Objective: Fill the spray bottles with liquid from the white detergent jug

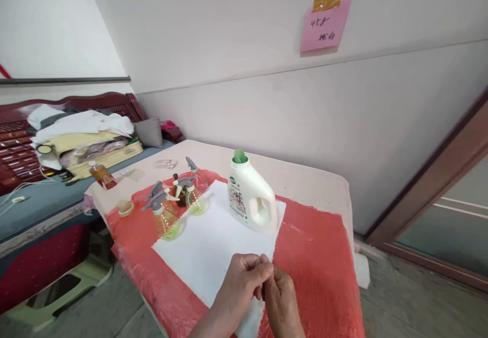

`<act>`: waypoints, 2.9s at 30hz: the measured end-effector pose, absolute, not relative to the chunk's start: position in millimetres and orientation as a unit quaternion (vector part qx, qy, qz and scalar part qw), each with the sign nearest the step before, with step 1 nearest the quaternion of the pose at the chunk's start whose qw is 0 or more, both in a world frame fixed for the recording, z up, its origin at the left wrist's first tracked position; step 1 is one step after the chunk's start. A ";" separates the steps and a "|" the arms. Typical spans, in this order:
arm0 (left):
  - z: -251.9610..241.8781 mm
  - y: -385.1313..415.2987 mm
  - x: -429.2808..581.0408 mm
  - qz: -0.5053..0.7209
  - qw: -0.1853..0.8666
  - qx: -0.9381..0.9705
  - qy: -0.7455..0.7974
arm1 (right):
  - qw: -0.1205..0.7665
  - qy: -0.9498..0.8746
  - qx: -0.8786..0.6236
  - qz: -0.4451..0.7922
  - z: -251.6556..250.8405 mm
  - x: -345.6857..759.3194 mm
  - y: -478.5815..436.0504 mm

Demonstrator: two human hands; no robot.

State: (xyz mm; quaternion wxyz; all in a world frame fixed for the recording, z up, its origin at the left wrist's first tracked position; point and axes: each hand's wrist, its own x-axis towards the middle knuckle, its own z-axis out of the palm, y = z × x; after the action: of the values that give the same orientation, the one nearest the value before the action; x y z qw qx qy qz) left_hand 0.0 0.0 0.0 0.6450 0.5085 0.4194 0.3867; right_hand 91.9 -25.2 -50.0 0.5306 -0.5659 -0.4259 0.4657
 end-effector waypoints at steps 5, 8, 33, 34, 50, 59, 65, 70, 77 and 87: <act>-0.9 0.1 -0.1 0.380 0.641 0.511 0.429 | 0.521 -0.435 -0.580 0.450 -53.6 92.5 -23.2; -2.1 0.5 -0.4 0.379 0.645 0.507 0.429 | 0.514 -0.450 -0.580 0.444 -56.7 94.4 -21.6; -9.7 3.5 1.8 0.383 0.652 0.497 0.426 | 0.504 -0.481 -0.602 0.391 -60.7 94.6 -21.3; -10.6 3.9 1.6 0.384 0.651 0.498 0.424 | 0.502 -0.482 -0.603 0.389 -60.6 94.8 -21.1; -9.8 4.0 2.1 0.377 0.647 0.505 0.428 | 0.494 -0.501 -0.597 0.386 -51.7 96.1 -19.4; -13.0 4.7 -0.7 0.363 0.644 0.524 0.423 | 0.488 -0.517 -0.586 0.389 -48.9 98.2 -19.5; -11.1 4.2 -1.9 0.359 0.646 0.533 0.412 | 0.464 -0.545 -0.587 0.378 -53.1 105.8 -17.1; -6.2 5.7 -4.1 0.354 0.648 0.539 0.406 | 0.458 -0.543 -0.611 0.349 -52.9 114.9 -15.1; -9.0 19.3 -19.4 0.383 0.583 0.536 0.476 | 0.471 -0.527 -0.642 0.297 -48.5 123.9 -14.0; -8.7 26.7 -34.8 0.353 0.521 0.549 0.550 | 0.527 -0.496 -0.597 0.345 -43.2 126.9 -11.7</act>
State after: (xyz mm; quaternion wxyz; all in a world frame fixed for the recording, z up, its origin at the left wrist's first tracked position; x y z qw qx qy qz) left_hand -34.8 26.7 -8.7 0.5210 0.5486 0.5503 0.3532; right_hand 126.9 -11.7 -43.2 0.5272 -0.5974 -0.4964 0.3446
